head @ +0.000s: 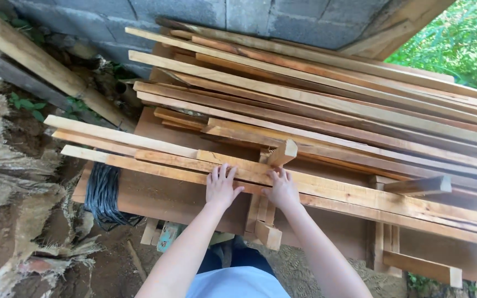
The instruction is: Bundling wood stakes together using plastic ties.
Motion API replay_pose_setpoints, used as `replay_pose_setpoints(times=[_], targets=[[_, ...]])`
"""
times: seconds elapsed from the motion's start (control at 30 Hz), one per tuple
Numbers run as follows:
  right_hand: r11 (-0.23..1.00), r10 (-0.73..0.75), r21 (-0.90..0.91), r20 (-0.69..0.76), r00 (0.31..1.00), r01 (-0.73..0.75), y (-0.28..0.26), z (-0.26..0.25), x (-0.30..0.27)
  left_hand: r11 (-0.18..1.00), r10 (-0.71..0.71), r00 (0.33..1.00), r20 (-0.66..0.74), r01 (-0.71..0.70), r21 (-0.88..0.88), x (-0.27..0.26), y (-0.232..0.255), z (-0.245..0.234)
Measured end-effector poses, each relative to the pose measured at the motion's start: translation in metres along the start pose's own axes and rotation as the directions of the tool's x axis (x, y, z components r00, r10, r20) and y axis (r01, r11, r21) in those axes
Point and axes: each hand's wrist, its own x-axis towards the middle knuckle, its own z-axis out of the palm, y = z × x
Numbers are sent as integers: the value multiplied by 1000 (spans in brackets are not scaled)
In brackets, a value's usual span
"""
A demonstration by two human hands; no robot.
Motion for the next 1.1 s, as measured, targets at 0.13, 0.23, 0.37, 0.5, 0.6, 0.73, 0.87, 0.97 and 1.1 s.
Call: replay_pose_setpoints(times=[0.13,0.23,0.37,0.5,0.6,0.73,0.87,0.97,1.1], targets=[[997,5,-80,66,998,0,-3,-3,2,1000,12,1000,-3,-12,6,-9,-4,-11],[994,25,-111,83,996,-15,1,-1,8,997,74,997,-6,-75,-27,-24,-22,-19],[994,77,-89,270,960,-55,-14,-29,31,974,168,981,-93,-180,-138,-54,-75,-24],[997,29,-83,444,896,9,-75,-82,37,917,41,974,-222,-125,-380,-99,-151,-33],[994,-113,61,432,895,95,-164,-97,33,843,-202,952,-230,49,-536,-120,-247,-18],[950,-242,291,469,850,110,-283,-52,24,810,-417,879,-232,243,-533,-138,-354,-10],[827,-363,561,486,795,35,-372,54,41,723,-577,789,-213,371,-583,-124,-430,-12],[775,-367,631,437,821,10,-426,141,52,683,-634,750,-191,426,-594,-109,-456,-22],[465,-283,850,406,869,-246,-495,224,71,647,-684,712,-159,491,-584,-75,-468,-38]])
